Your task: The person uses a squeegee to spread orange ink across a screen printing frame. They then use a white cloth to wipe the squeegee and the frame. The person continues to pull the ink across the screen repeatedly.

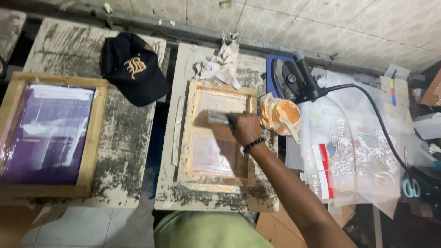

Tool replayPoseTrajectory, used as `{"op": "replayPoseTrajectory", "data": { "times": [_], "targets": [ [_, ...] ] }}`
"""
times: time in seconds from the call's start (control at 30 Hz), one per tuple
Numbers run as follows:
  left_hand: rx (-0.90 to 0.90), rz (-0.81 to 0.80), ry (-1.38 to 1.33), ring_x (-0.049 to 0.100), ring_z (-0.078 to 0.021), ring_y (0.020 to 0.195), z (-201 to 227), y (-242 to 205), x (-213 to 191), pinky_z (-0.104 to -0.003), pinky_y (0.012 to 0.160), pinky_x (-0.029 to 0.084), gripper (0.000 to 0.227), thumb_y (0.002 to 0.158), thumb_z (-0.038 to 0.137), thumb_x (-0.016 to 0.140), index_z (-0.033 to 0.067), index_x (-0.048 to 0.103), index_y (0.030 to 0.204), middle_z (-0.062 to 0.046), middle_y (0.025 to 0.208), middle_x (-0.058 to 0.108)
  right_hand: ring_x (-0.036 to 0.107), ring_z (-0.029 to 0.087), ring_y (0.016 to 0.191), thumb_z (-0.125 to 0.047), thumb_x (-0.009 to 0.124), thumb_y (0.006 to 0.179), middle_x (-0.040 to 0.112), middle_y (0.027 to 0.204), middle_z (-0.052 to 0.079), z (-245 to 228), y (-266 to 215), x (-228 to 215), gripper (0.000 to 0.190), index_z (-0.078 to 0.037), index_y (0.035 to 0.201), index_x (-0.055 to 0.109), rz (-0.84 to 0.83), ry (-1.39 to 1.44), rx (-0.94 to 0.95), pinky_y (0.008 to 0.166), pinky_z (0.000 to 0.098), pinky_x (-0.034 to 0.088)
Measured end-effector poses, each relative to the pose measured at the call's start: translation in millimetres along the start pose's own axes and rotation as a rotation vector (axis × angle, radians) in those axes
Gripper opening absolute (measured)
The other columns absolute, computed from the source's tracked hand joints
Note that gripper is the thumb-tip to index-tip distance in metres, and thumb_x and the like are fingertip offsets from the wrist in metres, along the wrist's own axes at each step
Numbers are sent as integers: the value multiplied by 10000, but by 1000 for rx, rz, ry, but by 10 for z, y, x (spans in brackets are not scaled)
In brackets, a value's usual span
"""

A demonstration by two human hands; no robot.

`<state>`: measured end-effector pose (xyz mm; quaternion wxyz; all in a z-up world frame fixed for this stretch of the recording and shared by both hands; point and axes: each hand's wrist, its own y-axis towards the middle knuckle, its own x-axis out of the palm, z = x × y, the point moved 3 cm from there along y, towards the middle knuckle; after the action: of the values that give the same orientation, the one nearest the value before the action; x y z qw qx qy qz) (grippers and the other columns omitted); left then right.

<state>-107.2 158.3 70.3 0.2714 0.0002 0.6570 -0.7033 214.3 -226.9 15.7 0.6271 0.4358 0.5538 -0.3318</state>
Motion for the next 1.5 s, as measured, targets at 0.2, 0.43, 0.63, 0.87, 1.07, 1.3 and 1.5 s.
{"op": "replayPoseTrajectory", "data": {
  "times": [0.2,0.43,0.63,0.87,1.07,1.3,1.5],
  "targets": [
    [-44,-71,25,761,-116,1195,275,217,-113,-258,989,631,791,993,469,674,451,192,1619,68,1485,618,662,227,611,-145,751,929,760,788,142,-223,-59,134,212,-105,1137,758,44,186,-54,522,310,578],
    [555,957,-415,659,-242,1009,1385,984,-445,-405,718,628,562,939,434,595,243,512,1461,-89,1458,508,589,120,430,-121,695,975,666,547,-8,-207,-196,-310,150,-163,1086,787,-80,163,-118,435,253,538],
    [874,1273,-324,495,-360,1364,1668,1099,-331,-486,1072,463,588,1034,393,513,82,443,1528,-178,1490,461,525,109,427,23,621,964,599,516,-44,45,464,-148,268,-181,883,776,47,141,0,400,217,459],
    [795,1277,-249,484,-347,1370,1674,1164,-297,-481,1119,425,597,1044,413,472,66,430,1527,-177,1489,487,545,168,498,-140,723,969,619,551,-4,-64,617,151,66,-167,955,781,-18,112,-30,473,294,544],
    [759,1271,-225,492,-347,1364,1675,1182,-286,-484,1110,412,662,1041,476,430,60,395,1556,-177,1496,496,600,204,521,-122,653,1012,663,613,80,-421,-188,-209,141,-114,1125,736,-149,181,-137,469,313,555],
    [765,1295,-186,485,-346,1373,1690,1153,-325,-479,1124,403,676,1032,465,443,36,385,1552,-183,1511,494,639,221,545,-245,704,997,738,669,61,-272,39,-447,120,-144,1044,748,90,134,-112,526,361,559],
    [764,1259,-203,474,-347,1384,1689,1148,-331,-481,1128,399,692,1018,474,469,50,388,1559,-178,1506,486,720,313,875,-190,791,861,771,1077,162,-331,-250,143,412,-99,1250,691,64,180,-107,779,434,581]
  ]
}}
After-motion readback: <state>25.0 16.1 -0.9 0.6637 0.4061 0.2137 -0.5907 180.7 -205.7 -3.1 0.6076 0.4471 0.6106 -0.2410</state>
